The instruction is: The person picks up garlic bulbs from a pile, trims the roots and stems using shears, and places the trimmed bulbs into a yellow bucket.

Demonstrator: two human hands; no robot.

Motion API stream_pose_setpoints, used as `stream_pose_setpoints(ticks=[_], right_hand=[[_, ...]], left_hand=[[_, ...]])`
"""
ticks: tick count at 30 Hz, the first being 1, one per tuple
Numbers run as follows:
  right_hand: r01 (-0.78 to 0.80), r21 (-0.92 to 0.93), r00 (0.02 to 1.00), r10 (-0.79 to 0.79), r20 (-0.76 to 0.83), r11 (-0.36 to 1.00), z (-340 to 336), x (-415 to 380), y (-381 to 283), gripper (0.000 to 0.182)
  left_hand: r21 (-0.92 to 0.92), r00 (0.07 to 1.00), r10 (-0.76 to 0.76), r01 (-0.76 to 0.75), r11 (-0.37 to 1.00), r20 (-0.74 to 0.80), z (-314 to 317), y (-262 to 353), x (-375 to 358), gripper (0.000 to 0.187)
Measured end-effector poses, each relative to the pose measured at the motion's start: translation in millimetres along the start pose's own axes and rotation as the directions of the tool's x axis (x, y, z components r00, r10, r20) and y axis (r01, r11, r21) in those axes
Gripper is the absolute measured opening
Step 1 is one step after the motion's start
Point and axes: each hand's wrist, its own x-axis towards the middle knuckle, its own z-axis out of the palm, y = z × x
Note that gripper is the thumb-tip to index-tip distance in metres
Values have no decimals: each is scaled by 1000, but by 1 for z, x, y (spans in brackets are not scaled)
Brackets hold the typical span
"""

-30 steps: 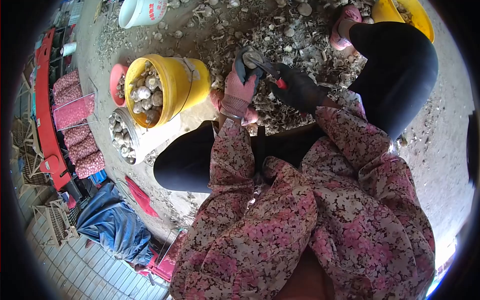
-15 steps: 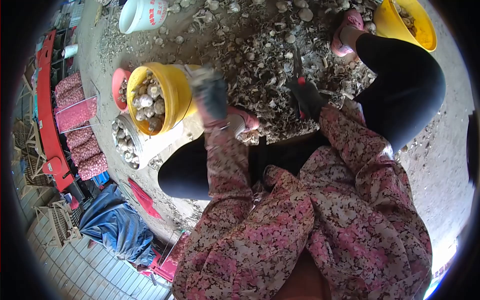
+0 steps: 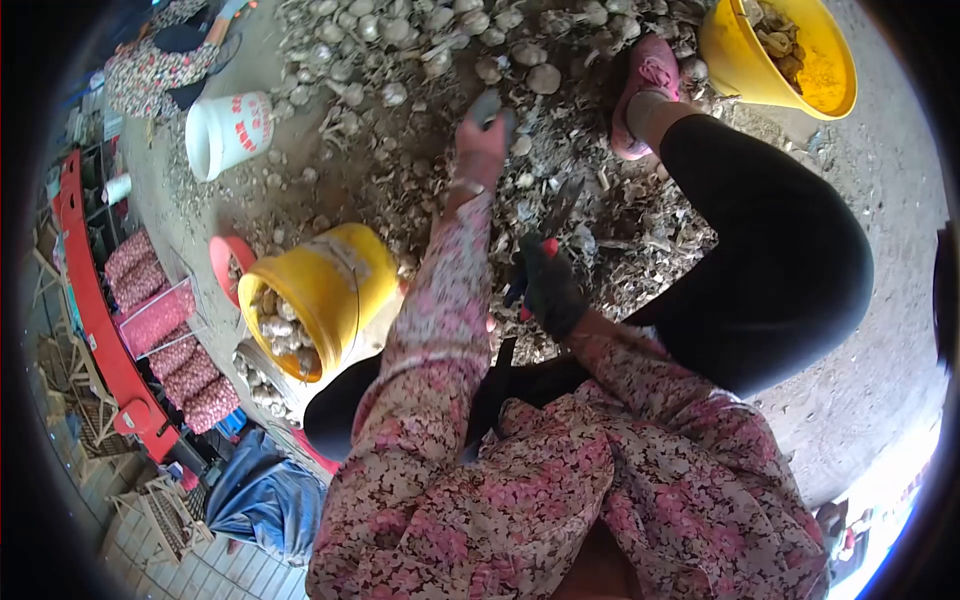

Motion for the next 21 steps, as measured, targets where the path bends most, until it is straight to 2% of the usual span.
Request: stream_pose_setpoints(ticks=[1, 2, 3, 4, 5, 6, 7, 8, 9, 10, 11, 12, 13, 14, 15, 16, 17, 18, 19, 20, 21], right_hand=[[-23, 10, 1000, 23, 15, 1000, 3, -5, -3, 14], [-20, 12, 1000, 20, 8, 1000, 6, -6, -5, 14], [-29, 32, 999, 30, -19, 999, 11, -6, -6, 14], [-37, 54, 998, 40, -47, 998, 12, -8, -8, 13], [-109, -4, 993, 109, -46, 994, 13, -15, -18, 13], [-102, -3, 993, 102, -55, 995, 10, -17, -1, 13], [-57, 86, 996, 63, -62, 995, 2, 0, 24, 12], [-14, 173, 997, 27, -71, 985, -4, 9, 38, 12], [-17, 93, 996, 26, -89, 996, -5, 9, 39, 14], [-14, 95, 996, 22, -89, 995, -2, 4, 26, 14], [-36, 70, 999, 38, -35, 997, 5, -7, 3, 15], [-59, 45, 998, 58, 22, 997, 10, -11, -9, 17], [-34, -43, 999, 32, -31, 998, 15, -14, -7, 19], [-36, -39, 999, 35, -17, 999, 15, -5, -4, 19], [-25, -66, 999, 27, 19, 997, 12, 1, -3, 19], [-17, -95, 998, 23, 57, 995, 6, 6, 1, 19], [124, -254, 975, -70, 213, 959, -2, 14, 3, 16], [118, -257, 971, -57, 233, 959, -6, 22, 5, 16], [191, -368, 957, -89, 276, 910, -5, 26, 4, 21], [266, -469, 939, -117, 322, 842, -6, 24, 5, 26], [446, -720, 887, -154, 435, 532, 7, -5, -37, 32]], left_hand=[[336, 971, 224, -237, 911, 78, 17, -23, 23, 50], [332, 971, 223, -238, 913, 84, 35, -19, 34, 50], [553, 984, 138, -175, 814, 109, 53, -6, 42, 57], [742, 992, 51, -119, 660, 113, 67, 6, 48, 65], [738, 991, 51, -124, 663, 121, 76, 16, 47, 65], [821, 990, -79, -54, 568, 119, 77, 30, 36, 65], [892, 974, -202, 5, 452, 97, 81, 37, 33, 64], [890, 974, -202, 0, 455, 103, 82, 29, 37, 64], [866, 979, -151, -42, 498, 134, 77, 12, 43, 60], [840, 982, -98, -85, 536, 162, 70, -6, 50, 57], [633, 964, 155, -258, 730, 214, 58, -36, 56, 45], [639, 964, 155, -259, 724, 214, 48, -26, 45, 45], [31, 988, -25, 21, 999, 153, 31, -10, 22, 41], [-590, 957, -197, 288, 754, 214, 17, -1, 5, 37], [-585, 960, -192, 275, 763, 201, 4, 11, -12, 37], [-374, 997, -32, 54, 926, 67, -10, 21, -33, 34], [-108, 987, 158, -160, 981, -25, -24, 31, -55, 32], [181, 933, 354, -339, 923, -62, -37, 41, -75, 29], [459, 844, 535, -460, 760, -39, -47, 48, -91, 27], [690, 735, 676, -511, 512, 42, -57, 52, -103, 25], [530, 859, 509, -411, 742, -47, -78, 24, -105, 27]])
